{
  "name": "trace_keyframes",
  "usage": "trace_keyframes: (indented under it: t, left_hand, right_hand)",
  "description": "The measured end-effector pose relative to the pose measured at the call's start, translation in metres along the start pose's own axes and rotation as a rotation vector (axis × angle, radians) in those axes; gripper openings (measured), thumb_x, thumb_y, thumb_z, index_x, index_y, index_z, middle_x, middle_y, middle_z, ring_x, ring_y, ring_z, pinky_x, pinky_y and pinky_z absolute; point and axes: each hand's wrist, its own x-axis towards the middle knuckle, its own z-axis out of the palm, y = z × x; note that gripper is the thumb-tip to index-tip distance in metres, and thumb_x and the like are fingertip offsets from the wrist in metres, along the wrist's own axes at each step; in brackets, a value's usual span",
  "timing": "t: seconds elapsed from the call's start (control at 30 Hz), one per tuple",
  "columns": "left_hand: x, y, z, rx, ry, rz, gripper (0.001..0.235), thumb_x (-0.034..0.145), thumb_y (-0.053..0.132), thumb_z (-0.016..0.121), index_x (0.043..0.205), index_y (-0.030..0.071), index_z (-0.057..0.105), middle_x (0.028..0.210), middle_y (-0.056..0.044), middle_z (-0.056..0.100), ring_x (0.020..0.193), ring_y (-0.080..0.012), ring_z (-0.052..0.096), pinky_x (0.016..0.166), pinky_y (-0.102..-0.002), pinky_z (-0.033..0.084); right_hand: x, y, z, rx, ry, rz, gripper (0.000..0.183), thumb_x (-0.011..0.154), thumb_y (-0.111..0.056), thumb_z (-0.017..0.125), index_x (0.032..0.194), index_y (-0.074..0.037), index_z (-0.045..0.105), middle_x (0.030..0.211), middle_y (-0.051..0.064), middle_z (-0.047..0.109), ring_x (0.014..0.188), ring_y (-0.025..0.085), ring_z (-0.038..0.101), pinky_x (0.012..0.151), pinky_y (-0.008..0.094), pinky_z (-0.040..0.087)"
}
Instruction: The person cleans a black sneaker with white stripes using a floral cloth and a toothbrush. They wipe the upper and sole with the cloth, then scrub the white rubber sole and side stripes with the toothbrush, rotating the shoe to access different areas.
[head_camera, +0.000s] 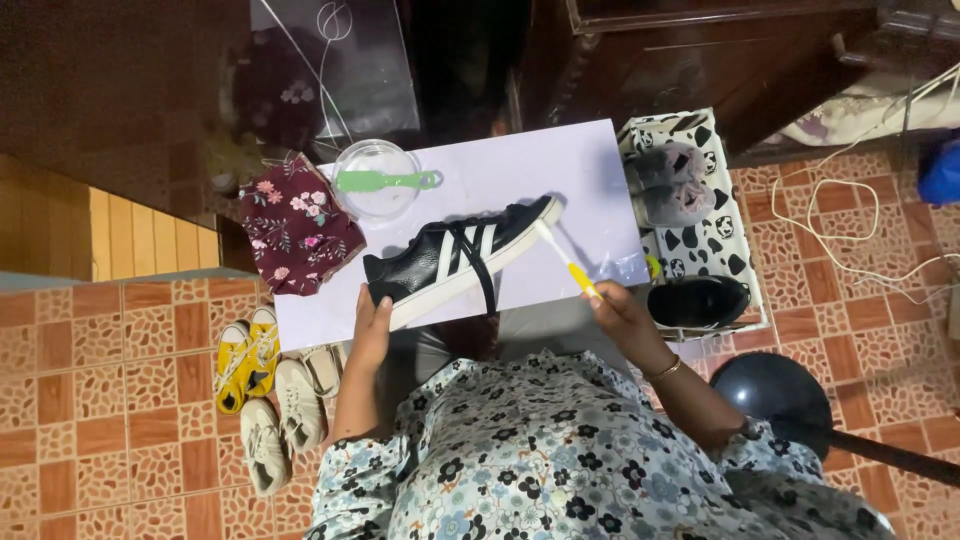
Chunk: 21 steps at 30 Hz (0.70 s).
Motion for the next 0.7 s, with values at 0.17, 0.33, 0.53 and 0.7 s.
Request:
trace_keyframes:
  t: [0.17, 0.33, 0.53, 0.7]
  left_hand:
    - [0.003, -0.008, 0.000, -0.009, -0.004, 0.010, 0.090, 0.102, 0.062, 0.035, 0.159, -0.005, 0.016, 0.167, -0.027, 0.006, 0.153, -0.0420, 0.008, 0.126, -0.050, 0.007]
    - [0.003, -0.002, -0.001, -0.004, -0.012, 0.023, 0.089, 0.102, 0.060, 0.034, 0.159, -0.005, 0.015, 0.166, -0.027, 0.005, 0.153, -0.0418, 0.006, 0.126, -0.050, 0.005]
    - [-0.003, 0.014, 0.000, -0.006, -0.005, 0.041, 0.084, 0.104, 0.055, 0.035, 0.159, -0.006, 0.016, 0.166, -0.028, 0.007, 0.153, -0.0415, 0.007, 0.126, -0.050, 0.005]
    - [-0.005, 0.009, -0.001, 0.009, -0.008, 0.023, 0.084, 0.104, 0.056, 0.034, 0.159, -0.005, 0.017, 0.166, -0.027, 0.007, 0.154, -0.0407, 0.007, 0.126, -0.049, 0.005]
  right_hand:
    - [-0.006, -0.018, 0.002, 0.110, -0.061, 0.073, 0.018, 0.102, -0.017, 0.052, 0.101, -0.008, 0.067, 0.046, -0.003, 0.042, 0.042, 0.004, 0.039, 0.041, 0.017, 0.031]
    - [-0.002, -0.003, 0.002, 0.227, -0.051, 0.114, 0.018, 0.102, -0.014, 0.053, 0.100, -0.004, 0.068, 0.051, -0.005, 0.036, 0.044, 0.002, 0.034, 0.045, 0.015, 0.029]
    - [0.002, 0.001, 0.004, 0.264, -0.067, 0.113, 0.024, 0.102, -0.021, 0.055, 0.097, -0.002, 0.069, 0.048, -0.003, 0.040, 0.040, 0.002, 0.036, 0.042, 0.016, 0.032]
    - [0.011, 0.006, -0.007, 0.387, 0.033, 0.112, 0.023, 0.104, -0.017, 0.052, 0.098, -0.001, 0.066, 0.046, 0.002, 0.034, 0.038, 0.009, 0.032, 0.041, 0.020, 0.029]
